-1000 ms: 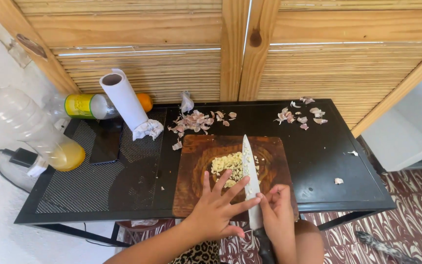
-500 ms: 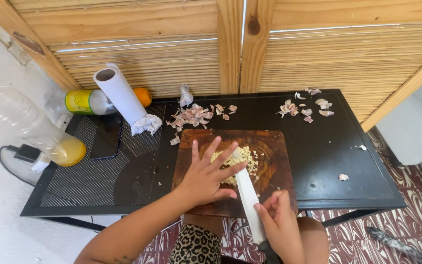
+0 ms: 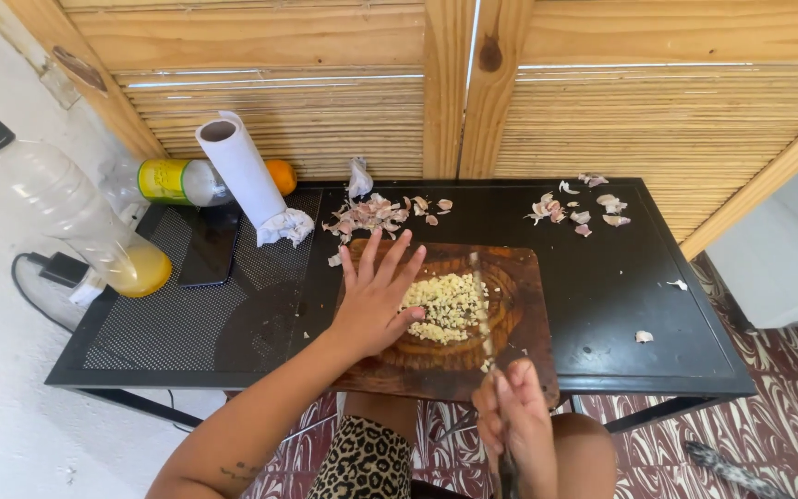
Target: Mincing garlic cloves on a wooden cutting board using a knife.
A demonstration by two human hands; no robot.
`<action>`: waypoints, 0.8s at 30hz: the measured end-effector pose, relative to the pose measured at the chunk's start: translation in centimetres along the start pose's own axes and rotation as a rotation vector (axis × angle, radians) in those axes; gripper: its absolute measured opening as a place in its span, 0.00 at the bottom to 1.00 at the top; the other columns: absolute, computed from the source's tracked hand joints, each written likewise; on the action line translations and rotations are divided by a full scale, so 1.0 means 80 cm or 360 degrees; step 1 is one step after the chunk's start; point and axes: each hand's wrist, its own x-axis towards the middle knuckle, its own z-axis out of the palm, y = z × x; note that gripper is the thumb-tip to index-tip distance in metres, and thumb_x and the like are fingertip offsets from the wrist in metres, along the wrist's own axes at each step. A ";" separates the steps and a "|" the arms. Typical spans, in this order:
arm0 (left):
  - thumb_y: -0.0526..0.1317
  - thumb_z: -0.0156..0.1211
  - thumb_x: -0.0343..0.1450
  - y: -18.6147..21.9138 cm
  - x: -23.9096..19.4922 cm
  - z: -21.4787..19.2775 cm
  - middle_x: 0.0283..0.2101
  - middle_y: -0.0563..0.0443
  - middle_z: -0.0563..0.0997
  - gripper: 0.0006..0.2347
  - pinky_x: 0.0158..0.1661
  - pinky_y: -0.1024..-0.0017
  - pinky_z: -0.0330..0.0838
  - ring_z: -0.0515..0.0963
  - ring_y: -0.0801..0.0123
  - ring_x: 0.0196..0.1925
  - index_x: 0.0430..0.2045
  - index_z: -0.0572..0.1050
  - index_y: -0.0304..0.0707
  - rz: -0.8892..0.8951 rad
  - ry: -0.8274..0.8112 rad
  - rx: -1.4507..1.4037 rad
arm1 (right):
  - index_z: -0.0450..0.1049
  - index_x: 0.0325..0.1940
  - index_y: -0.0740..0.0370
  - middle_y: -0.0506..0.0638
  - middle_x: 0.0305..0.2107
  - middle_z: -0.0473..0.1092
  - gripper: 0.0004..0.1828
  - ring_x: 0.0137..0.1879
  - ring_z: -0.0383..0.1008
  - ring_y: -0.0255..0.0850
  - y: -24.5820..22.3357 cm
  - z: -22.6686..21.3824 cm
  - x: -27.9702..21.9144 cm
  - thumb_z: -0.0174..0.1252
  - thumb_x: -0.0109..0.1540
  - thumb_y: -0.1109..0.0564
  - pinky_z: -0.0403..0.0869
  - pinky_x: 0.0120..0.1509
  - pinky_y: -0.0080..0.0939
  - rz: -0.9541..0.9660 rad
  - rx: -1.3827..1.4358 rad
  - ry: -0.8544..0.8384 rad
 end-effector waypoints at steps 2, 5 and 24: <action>0.69 0.10 0.70 0.006 -0.007 -0.007 0.78 0.49 0.40 0.38 0.63 0.26 0.19 0.31 0.42 0.79 0.74 0.43 0.55 0.0037 0.0045 -0.0072 | 0.56 0.36 0.59 0.51 0.26 0.60 0.09 0.23 0.58 0.33 0.023 0.018 -0.008 0.42 0.71 0.64 0.62 0.18 0.27 0.0132 0.0802 -0.0038; 0.70 0.05 0.69 0.017 -0.019 -0.014 0.79 0.49 0.37 0.37 0.65 0.27 0.18 0.29 0.39 0.79 0.74 0.38 0.61 0.0156 0.0076 -0.0214 | 0.56 0.32 0.59 0.47 0.27 0.57 0.12 0.28 0.61 0.33 0.036 0.037 -0.013 0.42 0.71 0.58 0.66 0.23 0.31 0.0482 0.1895 -0.0060; 0.83 0.39 0.59 0.024 -0.021 -0.032 0.78 0.58 0.47 0.47 0.67 0.30 0.31 0.45 0.50 0.80 0.73 0.49 0.68 0.1241 -0.0168 0.0437 | 0.58 0.34 0.63 0.51 0.26 0.61 0.14 0.20 0.65 0.37 0.072 0.056 -0.017 0.36 0.72 0.56 0.69 0.21 0.33 0.0991 0.2515 -0.0413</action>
